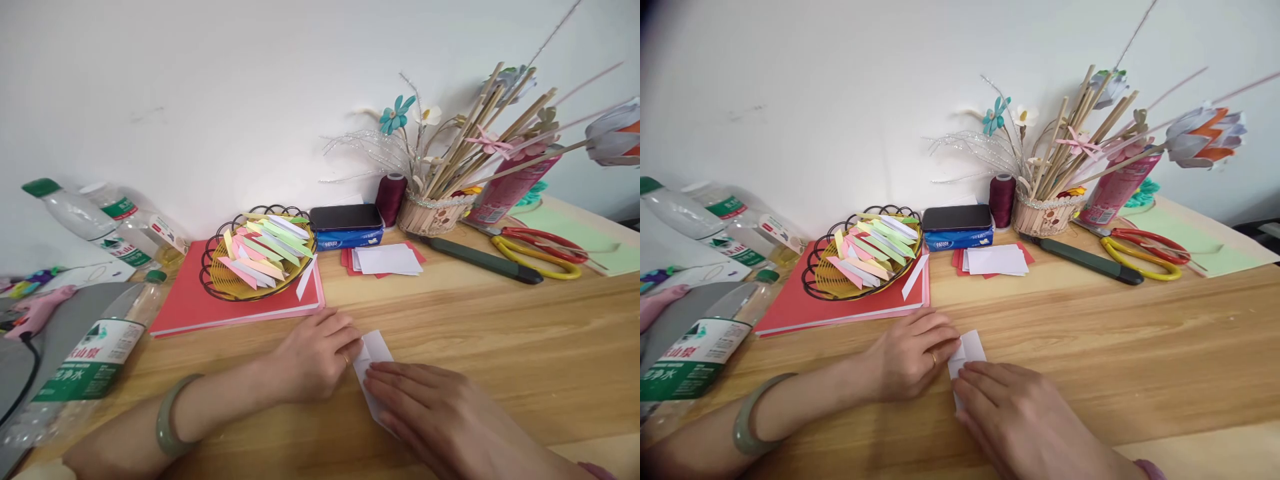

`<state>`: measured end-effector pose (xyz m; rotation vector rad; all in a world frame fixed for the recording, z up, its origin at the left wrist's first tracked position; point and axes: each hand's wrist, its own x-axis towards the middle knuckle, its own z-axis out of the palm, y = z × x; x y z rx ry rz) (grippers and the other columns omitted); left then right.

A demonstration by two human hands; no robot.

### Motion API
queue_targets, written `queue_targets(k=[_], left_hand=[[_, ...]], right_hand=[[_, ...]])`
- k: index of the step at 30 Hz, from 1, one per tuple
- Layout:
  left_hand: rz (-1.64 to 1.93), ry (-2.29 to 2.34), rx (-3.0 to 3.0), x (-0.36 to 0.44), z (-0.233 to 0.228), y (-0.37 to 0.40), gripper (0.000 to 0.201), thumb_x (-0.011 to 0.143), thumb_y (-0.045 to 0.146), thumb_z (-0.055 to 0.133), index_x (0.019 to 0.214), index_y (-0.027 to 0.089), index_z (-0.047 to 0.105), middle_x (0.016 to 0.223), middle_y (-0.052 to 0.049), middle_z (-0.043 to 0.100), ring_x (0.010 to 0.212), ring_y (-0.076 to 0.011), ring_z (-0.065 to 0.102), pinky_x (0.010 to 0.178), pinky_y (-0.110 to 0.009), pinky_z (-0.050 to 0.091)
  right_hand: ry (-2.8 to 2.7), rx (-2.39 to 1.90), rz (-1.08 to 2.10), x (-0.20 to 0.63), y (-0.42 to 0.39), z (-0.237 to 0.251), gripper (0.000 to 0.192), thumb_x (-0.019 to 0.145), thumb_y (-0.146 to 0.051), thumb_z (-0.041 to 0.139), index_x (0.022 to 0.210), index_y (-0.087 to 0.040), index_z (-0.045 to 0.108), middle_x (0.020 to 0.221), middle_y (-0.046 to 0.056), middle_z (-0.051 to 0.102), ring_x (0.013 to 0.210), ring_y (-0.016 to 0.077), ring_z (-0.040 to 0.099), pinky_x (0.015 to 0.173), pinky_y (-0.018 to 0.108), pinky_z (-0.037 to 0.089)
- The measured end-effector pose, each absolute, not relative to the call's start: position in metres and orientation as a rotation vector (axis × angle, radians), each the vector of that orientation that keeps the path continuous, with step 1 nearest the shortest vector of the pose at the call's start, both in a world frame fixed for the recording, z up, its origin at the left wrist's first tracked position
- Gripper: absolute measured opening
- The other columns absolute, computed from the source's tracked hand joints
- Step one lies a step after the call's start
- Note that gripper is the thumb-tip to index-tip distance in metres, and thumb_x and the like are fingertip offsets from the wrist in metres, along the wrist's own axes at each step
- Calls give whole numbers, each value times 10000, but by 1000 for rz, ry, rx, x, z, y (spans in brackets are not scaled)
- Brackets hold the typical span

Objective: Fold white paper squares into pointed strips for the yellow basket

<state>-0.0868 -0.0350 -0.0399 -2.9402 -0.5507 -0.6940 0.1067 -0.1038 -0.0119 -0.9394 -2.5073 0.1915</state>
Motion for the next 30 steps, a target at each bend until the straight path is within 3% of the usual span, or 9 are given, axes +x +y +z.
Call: queue_targets(k=[4, 7, 10, 24, 30], left_hand=[[-735, -469, -2895, -87, -41, -38, 208, 866, 107, 485, 701, 127, 611, 822, -41, 659, 857, -160, 562, 822, -350, 453], [-725, -453, -2883, -87, -42, -40, 159, 866, 151, 498, 787, 109, 629, 803, -47, 651, 858, -168, 563, 826, -352, 453], [-670, -513, -2884, -88, -44, -38, 194, 886, 233, 492, 862, 98, 630, 811, -53, 633, 885, -190, 553, 832, -368, 451], [-682, -667, -2834, -90, -46, -27, 200, 888, 286, 517, 854, 122, 626, 831, -54, 595, 920, -207, 515, 755, -330, 454], [-668, -678, -2818, -90, -47, -27, 214, 881, 309, 529, 808, 136, 632, 821, -56, 585, 938, -205, 507, 782, -327, 454]], right_hand=[[-2416, -1200, 107, 114, -92, -17, 227, 903, -167, 355, 819, -189, 565, 745, 34, 609, 632, 146, 574, 548, 265, 458], [-2393, -1387, -55, 114, -84, -24, 196, 891, -253, 406, 737, -196, 512, 715, 34, 553, 610, 172, 555, 497, 288, 427], [-2389, -1393, -31, 111, -80, -28, 187, 893, -234, 394, 766, -194, 525, 721, 30, 554, 606, 164, 561, 498, 277, 422], [-2508, -1149, 98, 112, -73, -27, 226, 872, -93, 362, 919, -151, 575, 812, 76, 585, 723, 182, 552, 608, 305, 489], [-2547, -1058, 34, 117, -69, -27, 233, 879, -117, 371, 927, -149, 597, 766, 69, 578, 681, 178, 537, 578, 300, 472]])
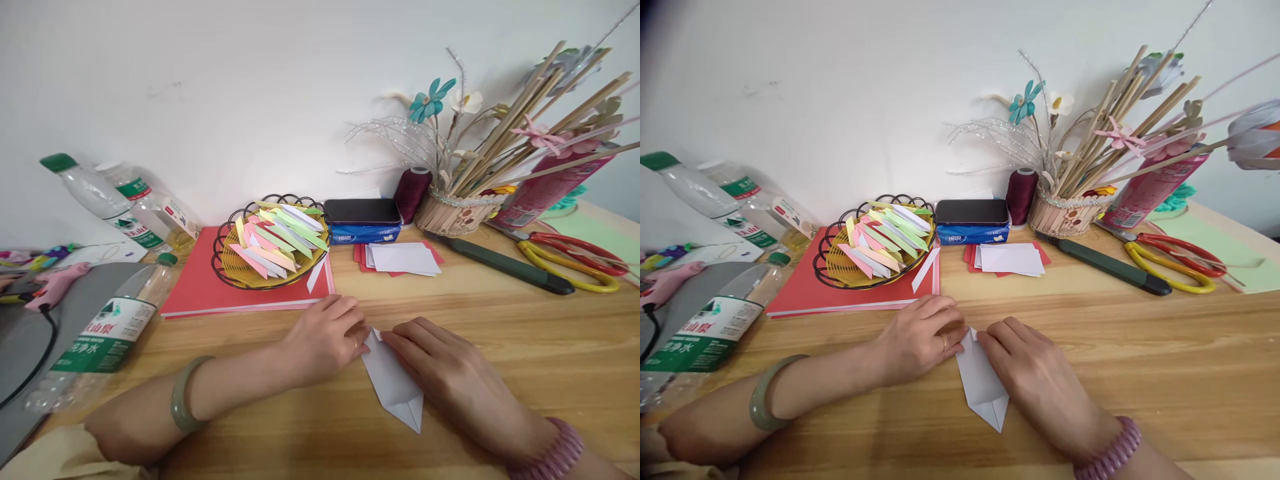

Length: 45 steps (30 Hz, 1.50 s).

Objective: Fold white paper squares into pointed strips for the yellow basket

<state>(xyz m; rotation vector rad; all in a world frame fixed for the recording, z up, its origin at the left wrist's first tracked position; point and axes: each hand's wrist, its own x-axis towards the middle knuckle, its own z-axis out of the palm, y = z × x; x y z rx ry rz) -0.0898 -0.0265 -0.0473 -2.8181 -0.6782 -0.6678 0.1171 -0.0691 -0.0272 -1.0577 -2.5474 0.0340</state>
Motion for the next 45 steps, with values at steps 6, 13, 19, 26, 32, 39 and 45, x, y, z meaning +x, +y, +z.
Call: queue_targets(k=[6, 13, 19, 26, 32, 39, 45], left_hand=[[-688, -675, -2807, -89, -45, -28, 231, 886, 279, 518, 756, 124, 631, 796, -57, 584, 925, -215, 518, 776, -332, 457], [-686, -666, -2800, -89, -46, -28, 257, 903, 264, 486, 748, 111, 623, 775, -63, 579, 928, -224, 525, 769, -340, 458], [-674, -662, -2802, -89, -47, -29, 261, 910, 257, 471, 747, 116, 618, 780, -62, 584, 942, -220, 520, 792, -348, 456], [-681, -639, -2764, -89, -44, -31, 222, 897, 235, 494, 788, 92, 626, 777, -65, 595, 947, -224, 530, 801, -358, 459], [-785, -613, -2777, -86, -49, -32, 195, 891, 162, 502, 743, 120, 623, 771, -29, 627, 843, -176, 555, 707, -300, 462], [-828, -558, -2801, -86, -52, -31, 153, 891, 144, 509, 812, 127, 638, 852, -19, 663, 912, -177, 553, 819, -340, 461], [-846, -601, -2785, -84, -55, -31, 200, 881, 137, 515, 712, 133, 622, 794, -20, 650, 951, -188, 551, 854, -356, 456]], right_hand=[[-2619, -948, -145, 117, -70, -27, 282, 907, -119, 319, 927, -108, 601, 752, 81, 585, 675, 182, 528, 585, 316, 478], [-2629, -860, -320, 114, -70, -24, 374, 908, -69, 246, 886, -79, 619, 749, 104, 610, 702, 198, 562, 585, 330, 500], [-2658, -807, -396, 113, -73, -24, 399, 883, -25, 241, 818, -87, 630, 743, 105, 616, 694, 194, 571, 570, 319, 495], [-2655, -803, -418, 113, -74, -26, 397, 877, -25, 234, 818, -86, 622, 750, 108, 604, 713, 208, 564, 576, 336, 476], [-2646, -945, -364, 115, -72, -26, 364, 899, -76, 236, 949, -66, 596, 758, 103, 585, 694, 213, 543, 572, 343, 465], [-2602, -1021, -206, 118, -71, -30, 332, 919, -124, 264, 958, -96, 592, 781, 97, 579, 696, 204, 528, 583, 338, 472], [-2596, -928, -283, 115, -74, -29, 344, 908, -86, 259, 909, -70, 603, 757, 101, 583, 697, 205, 538, 591, 332, 485]])
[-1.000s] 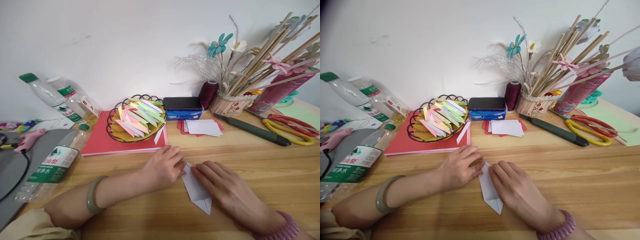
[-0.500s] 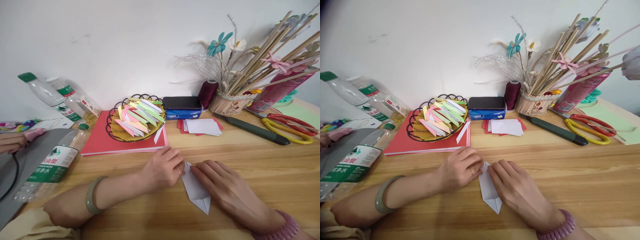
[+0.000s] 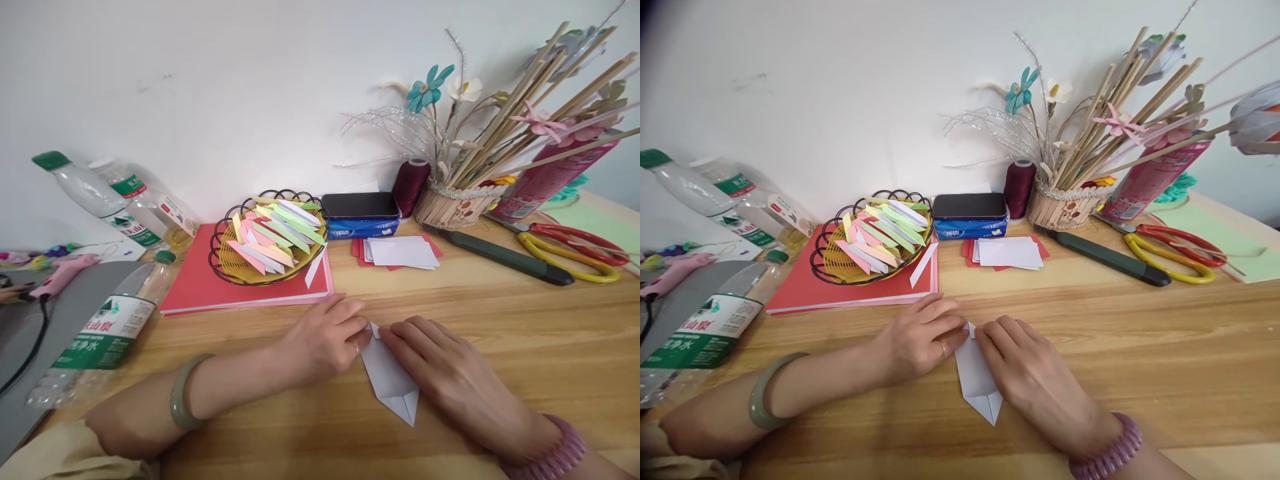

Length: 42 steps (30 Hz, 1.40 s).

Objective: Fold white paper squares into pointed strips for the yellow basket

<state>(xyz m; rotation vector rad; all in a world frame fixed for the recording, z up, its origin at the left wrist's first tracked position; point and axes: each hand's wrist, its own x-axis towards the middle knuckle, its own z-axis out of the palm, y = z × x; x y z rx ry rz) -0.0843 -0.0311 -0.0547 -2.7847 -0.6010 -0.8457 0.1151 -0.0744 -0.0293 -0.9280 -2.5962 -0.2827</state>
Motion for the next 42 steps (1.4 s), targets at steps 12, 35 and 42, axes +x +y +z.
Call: queue_targets(k=[12, 35, 42], left_hand=[[-751, -430, -2801, -92, -52, -29, 191, 891, 103, 471, 869, 126, 660, 1005, -24, 683, 1124, -246, 522, 981, -463, 396], [-679, -613, -2846, -90, -49, -29, 195, 924, 183, 449, 942, 139, 638, 1120, -73, 638, 1229, -291, 431, 946, -525, 372], [-675, -685, -2832, -90, -43, -30, 243, 919, 240, 441, 1002, 100, 622, 1137, -106, 625, 1232, -299, 420, 935, -518, 377]], right_hand=[[-2628, -865, -424, 112, -74, -26, 357, 860, -3, 266, 858, -59, 619, 745, 111, 595, 711, 215, 559, 600, 334, 495], [-2664, -859, -447, 114, -74, -28, 348, 831, 9, 275, 834, -104, 603, 783, 117, 596, 750, 225, 548, 598, 345, 478], [-2678, -838, -434, 112, -75, -28, 321, 835, 2, 307, 797, -97, 611, 766, 108, 586, 723, 222, 543, 584, 343, 472]])
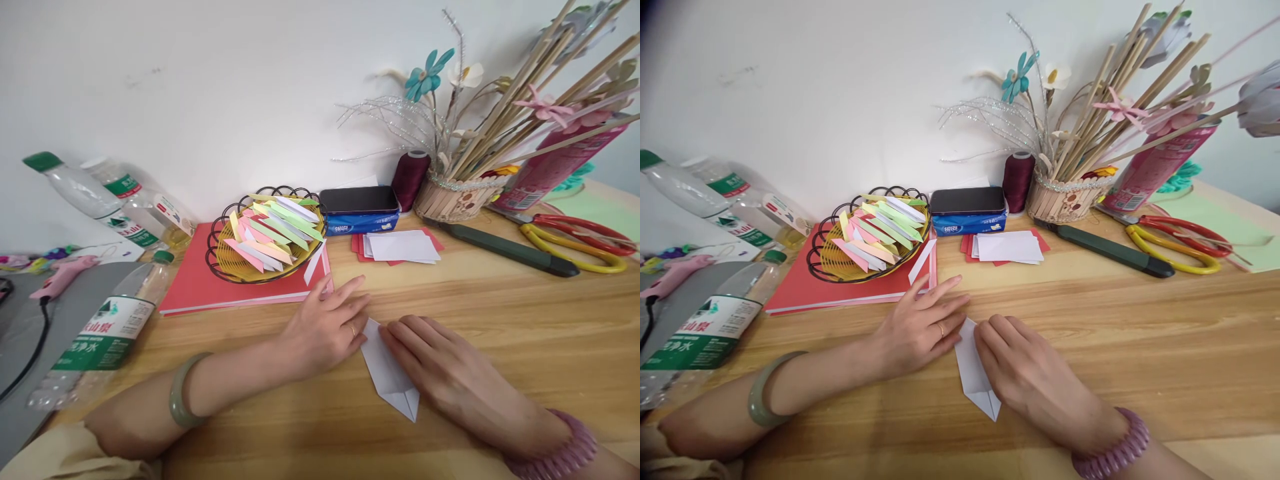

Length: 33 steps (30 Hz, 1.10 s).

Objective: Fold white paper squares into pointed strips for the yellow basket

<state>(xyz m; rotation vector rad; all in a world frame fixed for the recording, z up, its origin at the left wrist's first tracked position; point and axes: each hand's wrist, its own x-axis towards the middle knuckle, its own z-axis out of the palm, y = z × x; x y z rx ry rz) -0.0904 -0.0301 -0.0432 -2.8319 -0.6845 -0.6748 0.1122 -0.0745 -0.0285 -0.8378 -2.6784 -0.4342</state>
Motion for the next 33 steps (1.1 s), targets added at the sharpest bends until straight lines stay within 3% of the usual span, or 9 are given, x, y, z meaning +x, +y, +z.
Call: queue_targets(k=[4, 7, 12, 16, 23, 33], left_hand=[[-633, -710, -2833, -89, -46, -32, 249, 919, 241, 448, 1084, 145, 608, 1186, -104, 588, 1219, -321, 413, 938, -557, 360], [-590, -766, -2840, -88, -48, -33, 229, 923, 263, 451, 1035, 230, 649, 1177, -88, 584, 1202, -325, 413, 940, -585, 343], [-591, -775, -2863, -89, -45, -31, 225, 919, 289, 462, 976, 256, 677, 1151, -100, 592, 1213, -328, 393, 912, -596, 350], [-576, -742, -2880, -90, -43, -29, 209, 903, 274, 483, 1000, 256, 667, 1143, -105, 596, 1213, -335, 394, 894, -599, 360], [-557, -718, -2882, -90, -43, -28, 211, 891, 266, 499, 1031, 269, 656, 1157, -94, 596, 1212, -338, 393, 894, -601, 358], [-653, -767, -2806, -90, -43, -31, 195, 882, 286, 506, 949, 255, 686, 1073, -84, 640, 1194, -318, 436, 922, -590, 312]], right_hand=[[-2693, -836, -422, 112, -74, -29, 305, 835, -1, 320, 832, -74, 616, 790, 120, 589, 740, 229, 542, 607, 358, 481], [-2706, -847, -394, 114, -74, -31, 322, 845, -9, 301, 885, -76, 613, 823, 128, 597, 780, 233, 540, 633, 368, 487], [-2668, -938, -50, 126, -74, -31, 274, 894, -115, 336, 973, -100, 598, 874, 115, 592, 807, 220, 533, 685, 382, 485], [-2584, -1026, 194, 137, -74, -23, 261, 891, -132, 368, 933, -180, 621, 874, 78, 584, 789, 187, 537, 671, 349, 472], [-2567, -1075, 199, 135, -69, -21, 296, 881, -96, 363, 1062, -175, 584, 939, 87, 568, 822, 185, 525, 685, 348, 470], [-2660, -956, 32, 132, -69, -27, 299, 911, -140, 320, 1044, -145, 588, 927, 101, 596, 882, 215, 525, 738, 398, 464]])
